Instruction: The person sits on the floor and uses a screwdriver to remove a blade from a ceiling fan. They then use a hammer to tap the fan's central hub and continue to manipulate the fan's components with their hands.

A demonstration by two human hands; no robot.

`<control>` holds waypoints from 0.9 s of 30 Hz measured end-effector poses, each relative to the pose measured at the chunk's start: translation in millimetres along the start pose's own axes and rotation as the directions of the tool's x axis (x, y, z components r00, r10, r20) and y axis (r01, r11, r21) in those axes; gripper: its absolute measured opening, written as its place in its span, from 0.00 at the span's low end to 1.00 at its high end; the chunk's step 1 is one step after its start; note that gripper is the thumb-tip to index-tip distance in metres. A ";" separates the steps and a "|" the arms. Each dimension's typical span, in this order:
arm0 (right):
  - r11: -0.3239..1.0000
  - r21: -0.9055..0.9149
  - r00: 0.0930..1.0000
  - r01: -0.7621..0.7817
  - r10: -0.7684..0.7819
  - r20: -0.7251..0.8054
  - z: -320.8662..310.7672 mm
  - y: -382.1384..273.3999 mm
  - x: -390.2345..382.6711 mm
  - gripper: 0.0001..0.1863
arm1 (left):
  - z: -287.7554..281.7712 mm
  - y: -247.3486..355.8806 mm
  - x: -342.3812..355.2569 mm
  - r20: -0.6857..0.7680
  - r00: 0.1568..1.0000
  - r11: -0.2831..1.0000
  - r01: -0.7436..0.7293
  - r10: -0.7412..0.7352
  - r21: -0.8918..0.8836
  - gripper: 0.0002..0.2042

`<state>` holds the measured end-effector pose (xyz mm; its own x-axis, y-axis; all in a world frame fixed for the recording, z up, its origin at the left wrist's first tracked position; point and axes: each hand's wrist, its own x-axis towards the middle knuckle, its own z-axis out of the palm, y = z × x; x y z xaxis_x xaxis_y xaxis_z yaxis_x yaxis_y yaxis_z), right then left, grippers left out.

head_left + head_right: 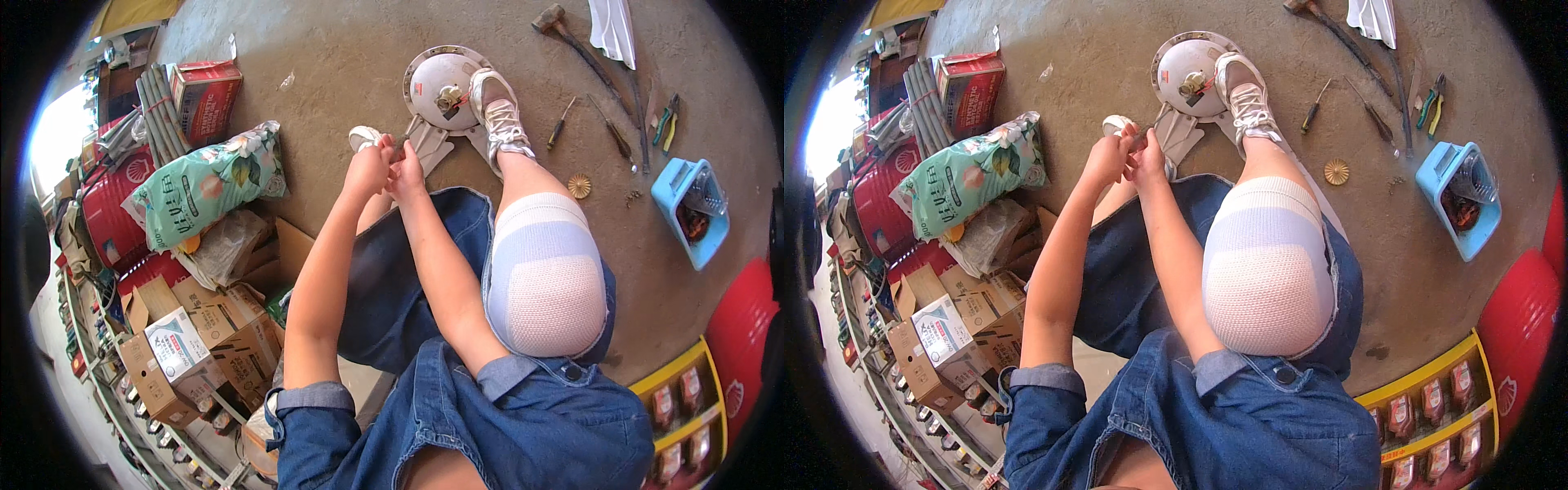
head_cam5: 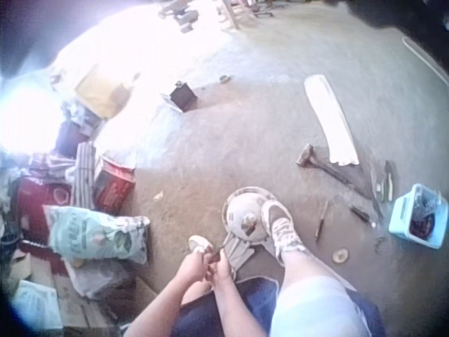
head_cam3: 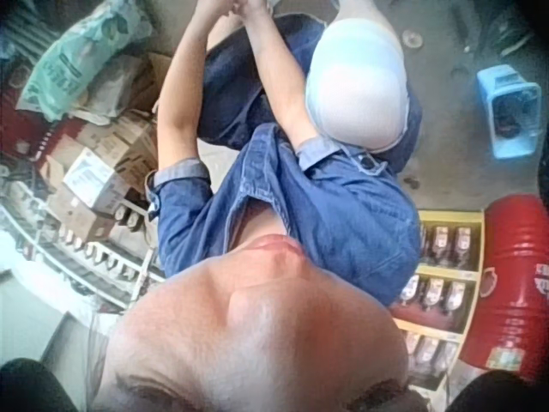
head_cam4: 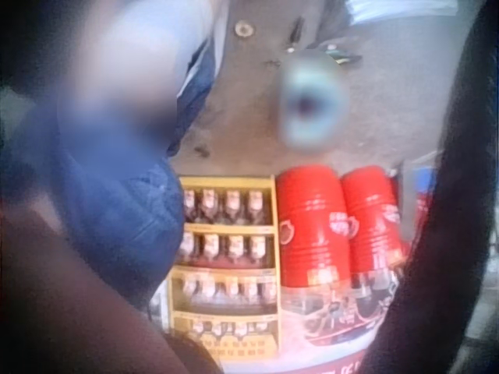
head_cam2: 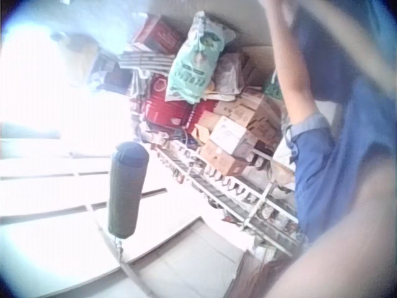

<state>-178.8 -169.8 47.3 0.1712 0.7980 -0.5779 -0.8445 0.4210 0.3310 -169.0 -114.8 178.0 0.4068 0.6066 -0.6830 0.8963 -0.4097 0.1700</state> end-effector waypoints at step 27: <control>0.985 0.173 0.985 0.017 -0.047 0.168 15.9 2.7 -19.5 0.19 | -11.5 11.4 -11.8 0.146 0.985 0.983 0.070 -0.096 0.168 0.21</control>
<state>-176.4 -177.4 71.3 0.2936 0.8386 -0.4588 -0.7409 0.5029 0.4451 -161.6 -118.7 196.1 0.2892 0.5371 -0.7924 0.8802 -0.4746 -0.0004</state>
